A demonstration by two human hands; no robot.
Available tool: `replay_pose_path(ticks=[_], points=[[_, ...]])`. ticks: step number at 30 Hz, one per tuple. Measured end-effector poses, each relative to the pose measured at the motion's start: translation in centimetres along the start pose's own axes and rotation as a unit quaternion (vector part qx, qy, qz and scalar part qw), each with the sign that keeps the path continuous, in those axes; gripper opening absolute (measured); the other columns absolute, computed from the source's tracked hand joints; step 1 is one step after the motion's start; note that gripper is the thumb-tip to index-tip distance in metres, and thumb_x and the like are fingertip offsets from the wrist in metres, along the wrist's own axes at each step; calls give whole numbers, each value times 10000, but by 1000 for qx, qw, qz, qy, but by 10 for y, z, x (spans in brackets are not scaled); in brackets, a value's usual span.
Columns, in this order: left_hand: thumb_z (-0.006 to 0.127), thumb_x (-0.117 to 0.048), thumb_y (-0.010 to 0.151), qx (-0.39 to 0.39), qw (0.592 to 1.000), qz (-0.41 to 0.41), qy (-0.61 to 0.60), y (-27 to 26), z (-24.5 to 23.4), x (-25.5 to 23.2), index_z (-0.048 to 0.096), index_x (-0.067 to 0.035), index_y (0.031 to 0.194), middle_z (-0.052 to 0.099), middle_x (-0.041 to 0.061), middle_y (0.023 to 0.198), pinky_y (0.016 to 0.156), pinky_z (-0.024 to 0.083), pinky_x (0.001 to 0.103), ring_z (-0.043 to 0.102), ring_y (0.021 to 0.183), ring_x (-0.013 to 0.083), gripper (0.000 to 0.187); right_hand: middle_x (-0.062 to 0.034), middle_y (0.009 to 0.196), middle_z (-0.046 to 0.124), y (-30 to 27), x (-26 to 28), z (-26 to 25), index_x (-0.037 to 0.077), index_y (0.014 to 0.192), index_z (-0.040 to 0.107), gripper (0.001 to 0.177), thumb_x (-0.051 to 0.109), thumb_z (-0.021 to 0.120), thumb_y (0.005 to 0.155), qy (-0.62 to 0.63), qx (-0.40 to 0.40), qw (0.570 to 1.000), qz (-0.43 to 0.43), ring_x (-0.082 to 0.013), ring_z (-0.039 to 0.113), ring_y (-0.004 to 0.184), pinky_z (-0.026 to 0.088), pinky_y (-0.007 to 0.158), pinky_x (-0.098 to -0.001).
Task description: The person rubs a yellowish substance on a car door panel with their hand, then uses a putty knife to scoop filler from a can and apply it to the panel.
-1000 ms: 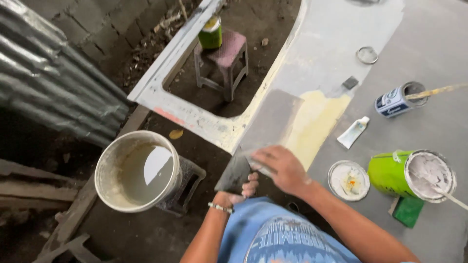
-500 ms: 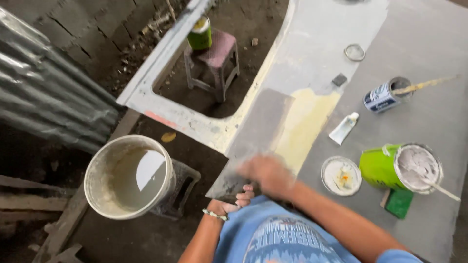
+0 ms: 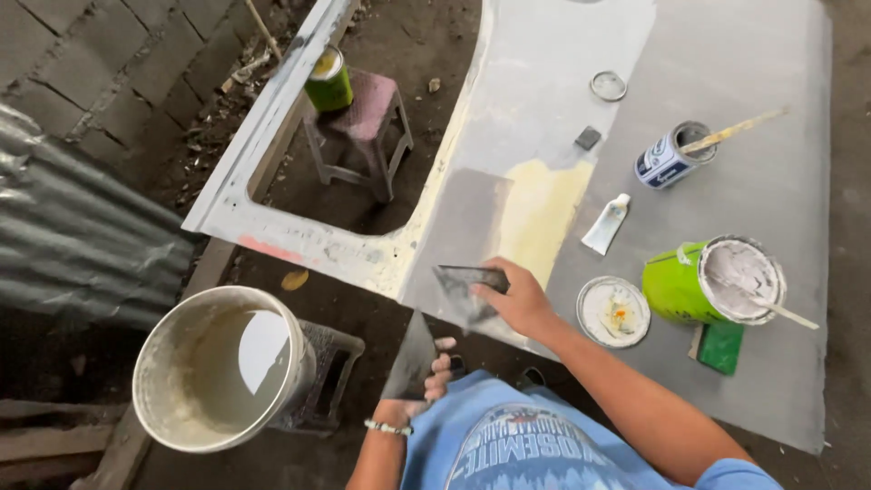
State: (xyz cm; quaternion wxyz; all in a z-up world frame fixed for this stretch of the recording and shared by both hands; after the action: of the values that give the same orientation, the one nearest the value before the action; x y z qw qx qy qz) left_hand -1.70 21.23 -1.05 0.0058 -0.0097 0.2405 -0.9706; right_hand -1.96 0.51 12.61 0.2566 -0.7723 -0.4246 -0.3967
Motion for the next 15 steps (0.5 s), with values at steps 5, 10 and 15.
replay_pose_path(ticks=[5, 10, 15], points=[[469, -420, 1073, -90, 982, 23, 164, 36, -26, 16, 529, -41, 1024, 448, 5, 689, 382, 292, 253, 386, 475, 107, 388, -111, 818, 663, -9, -5, 18, 16, 1021, 568, 409, 303, 807, 855, 211, 1, 976, 58, -146, 615, 728, 514, 645, -368], [474, -348, 1044, -167, 946, 107, 255, 3, 40, -47, 581, -61, 1043, 473, -11, 655, 371, 310, 250, 392, 440, 93, 306, -121, 828, 641, -26, -69, 36, 23, 965, 624, 381, 378, 761, 961, 19, -2, 997, 68, -139, 585, 755, 504, 698, -335], [559, -342, 1098, -204, 778, 393, 446, 10, -12, -132, 645, 50, 1132, 683, -17, 944, 752, 512, 263, 589, 822, 56, 403, -153, 900, 651, -27, -70, 11, -9, 1070, 662, 325, 295, 723, 972, 92, 18, 972, 217, -179, 577, 774, 493, 708, -387]])
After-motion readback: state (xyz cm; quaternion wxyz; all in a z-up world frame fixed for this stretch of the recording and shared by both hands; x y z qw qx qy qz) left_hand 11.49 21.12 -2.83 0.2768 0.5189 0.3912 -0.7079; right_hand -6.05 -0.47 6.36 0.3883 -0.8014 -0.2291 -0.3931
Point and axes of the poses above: each hand's wrist, its own y-axis towards the middle knuckle, its own z-axis out of the palm, x = y × z, the point moved 8 cm from there along y, towards the middle knuckle
